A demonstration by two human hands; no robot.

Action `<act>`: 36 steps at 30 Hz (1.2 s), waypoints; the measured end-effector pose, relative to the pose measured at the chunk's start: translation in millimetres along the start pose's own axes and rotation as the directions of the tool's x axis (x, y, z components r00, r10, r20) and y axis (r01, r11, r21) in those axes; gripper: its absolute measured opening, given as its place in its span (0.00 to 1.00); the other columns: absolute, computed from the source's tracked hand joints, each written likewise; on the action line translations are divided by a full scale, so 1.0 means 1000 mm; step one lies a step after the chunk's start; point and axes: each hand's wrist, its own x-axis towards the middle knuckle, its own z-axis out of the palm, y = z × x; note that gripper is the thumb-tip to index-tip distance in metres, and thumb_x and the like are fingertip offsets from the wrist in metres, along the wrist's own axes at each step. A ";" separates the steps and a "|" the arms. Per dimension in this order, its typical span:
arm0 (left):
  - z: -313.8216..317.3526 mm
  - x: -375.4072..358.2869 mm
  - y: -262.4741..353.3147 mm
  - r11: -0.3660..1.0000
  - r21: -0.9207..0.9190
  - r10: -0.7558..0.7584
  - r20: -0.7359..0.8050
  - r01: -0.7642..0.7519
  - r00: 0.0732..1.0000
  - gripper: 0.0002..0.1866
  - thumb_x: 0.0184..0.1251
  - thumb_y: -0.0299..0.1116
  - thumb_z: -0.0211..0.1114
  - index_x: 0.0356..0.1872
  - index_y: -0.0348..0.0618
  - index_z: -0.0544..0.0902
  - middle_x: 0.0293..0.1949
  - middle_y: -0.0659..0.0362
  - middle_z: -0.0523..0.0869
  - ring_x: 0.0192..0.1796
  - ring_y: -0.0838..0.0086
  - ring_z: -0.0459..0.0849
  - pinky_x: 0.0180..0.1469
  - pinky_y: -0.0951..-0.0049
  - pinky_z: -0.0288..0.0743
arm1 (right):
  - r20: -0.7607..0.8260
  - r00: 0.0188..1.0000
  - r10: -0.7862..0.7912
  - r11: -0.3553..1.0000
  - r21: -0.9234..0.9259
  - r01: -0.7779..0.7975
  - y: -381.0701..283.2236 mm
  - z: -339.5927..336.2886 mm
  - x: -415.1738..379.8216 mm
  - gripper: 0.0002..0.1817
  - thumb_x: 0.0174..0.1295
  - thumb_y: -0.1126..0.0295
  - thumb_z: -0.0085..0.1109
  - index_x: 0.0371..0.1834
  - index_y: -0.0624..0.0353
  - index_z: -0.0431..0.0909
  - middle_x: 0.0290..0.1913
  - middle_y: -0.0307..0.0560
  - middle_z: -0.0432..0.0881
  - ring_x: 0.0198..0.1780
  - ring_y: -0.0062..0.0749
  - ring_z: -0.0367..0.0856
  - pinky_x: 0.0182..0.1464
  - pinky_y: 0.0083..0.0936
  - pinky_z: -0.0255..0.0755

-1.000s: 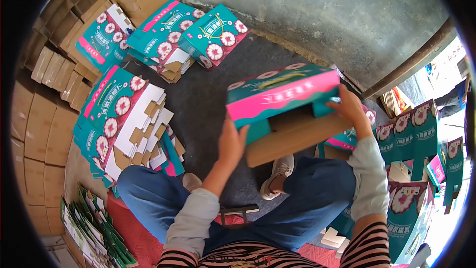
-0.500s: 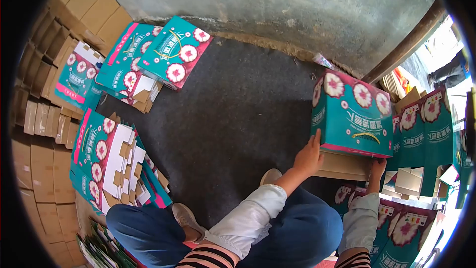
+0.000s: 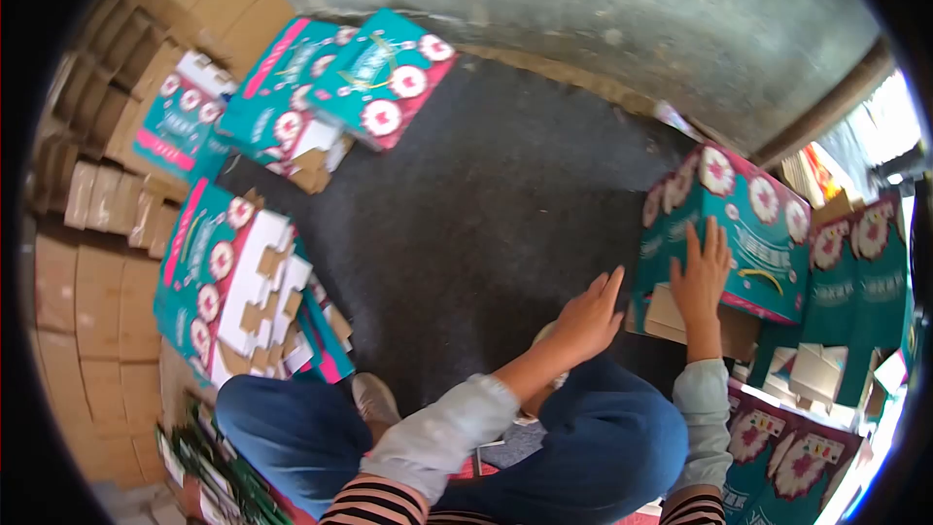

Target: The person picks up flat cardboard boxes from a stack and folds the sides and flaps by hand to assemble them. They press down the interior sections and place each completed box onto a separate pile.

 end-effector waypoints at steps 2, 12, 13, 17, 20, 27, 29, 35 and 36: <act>-0.039 -0.065 -0.026 0.997 0.062 -0.037 0.015 0.036 0.999 0.36 0.65 0.35 0.60 0.71 0.38 0.55 0.63 0.39 0.69 0.53 0.45 0.79 0.52 0.54 0.77 | -0.022 1.000 -0.011 1.000 0.003 0.011 0.012 0.023 0.000 0.29 0.49 0.76 0.60 0.60 0.55 0.74 0.69 0.57 0.64 0.69 0.57 0.61 0.67 0.48 0.58; -0.235 -0.322 -0.014 0.869 0.399 -0.066 -0.493 0.293 0.867 0.27 0.61 0.33 0.65 0.61 0.38 0.71 0.56 0.43 0.77 0.48 0.49 0.82 0.47 0.58 0.78 | 0.073 0.995 -0.073 0.995 -0.067 0.078 0.033 0.033 -0.009 0.31 0.55 0.75 0.59 0.66 0.54 0.68 0.75 0.54 0.54 0.73 0.55 0.55 0.71 0.46 0.53; -0.249 -0.338 -0.007 0.845 0.431 -0.017 -0.572 0.318 0.820 0.25 0.61 0.32 0.65 0.59 0.37 0.72 0.55 0.43 0.78 0.48 0.49 0.82 0.48 0.59 0.78 | 0.080 0.996 -0.028 0.997 -0.072 0.034 0.032 0.033 -0.003 0.31 0.56 0.75 0.59 0.66 0.55 0.67 0.75 0.54 0.54 0.73 0.55 0.55 0.71 0.46 0.54; -0.301 -0.402 -0.015 0.826 0.300 0.020 -0.861 0.477 0.508 0.19 0.60 0.28 0.65 0.53 0.37 0.77 0.48 0.44 0.82 0.48 0.51 0.82 0.49 0.59 0.77 | 0.189 0.971 -0.149 0.989 0.047 0.143 -0.047 -0.043 0.034 0.29 0.60 0.72 0.58 0.67 0.59 0.66 0.72 0.58 0.59 0.71 0.54 0.59 0.69 0.43 0.58; -0.314 -0.463 -0.101 0.659 0.192 -0.128 -0.924 0.727 0.360 0.19 0.59 0.30 0.66 0.52 0.40 0.78 0.48 0.45 0.81 0.51 0.52 0.80 0.52 0.59 0.76 | 0.292 0.821 -0.491 0.854 0.349 0.387 -0.130 -0.128 0.057 0.28 0.61 0.71 0.59 0.66 0.60 0.67 0.67 0.58 0.67 0.68 0.54 0.65 0.67 0.41 0.60; -0.275 -0.498 -0.247 0.332 0.184 -0.448 -0.833 0.925 0.326 0.25 0.55 0.41 0.70 0.54 0.43 0.77 0.61 0.45 0.72 0.68 0.51 0.65 0.62 0.50 0.66 | 0.118 0.352 -0.929 0.368 0.415 0.832 -0.323 -0.245 -0.014 0.28 0.55 0.67 0.64 0.62 0.56 0.71 0.60 0.55 0.73 0.57 0.49 0.75 0.58 0.40 0.69; -0.287 -0.490 -0.277 0.360 0.189 -0.406 -0.850 0.914 0.336 0.30 0.54 0.42 0.71 0.58 0.43 0.74 0.64 0.44 0.69 0.69 0.51 0.64 0.65 0.51 0.63 | 0.164 0.234 -0.958 0.285 0.511 0.811 -0.348 -0.234 -0.036 0.29 0.54 0.66 0.65 0.61 0.56 0.71 0.59 0.54 0.74 0.56 0.47 0.76 0.57 0.39 0.70; -0.343 -0.456 -0.308 0.307 0.306 -0.500 -0.754 0.901 0.426 0.49 0.51 0.57 0.71 0.70 0.42 0.61 0.72 0.44 0.57 0.75 0.53 0.55 0.71 0.48 0.52 | 0.304 0.174 -0.937 0.306 0.470 0.828 -0.351 -0.156 -0.060 0.28 0.53 0.62 0.66 0.58 0.57 0.73 0.56 0.53 0.75 0.54 0.44 0.77 0.53 0.36 0.72; -0.348 -0.460 -0.317 0.304 0.312 -0.541 -0.721 0.900 0.433 0.51 0.51 0.59 0.70 0.71 0.42 0.59 0.73 0.44 0.56 0.75 0.53 0.54 0.72 0.47 0.50 | 0.317 0.190 -0.929 0.322 0.444 0.836 -0.346 -0.150 -0.057 0.28 0.53 0.62 0.66 0.58 0.57 0.73 0.55 0.52 0.75 0.54 0.44 0.77 0.52 0.35 0.73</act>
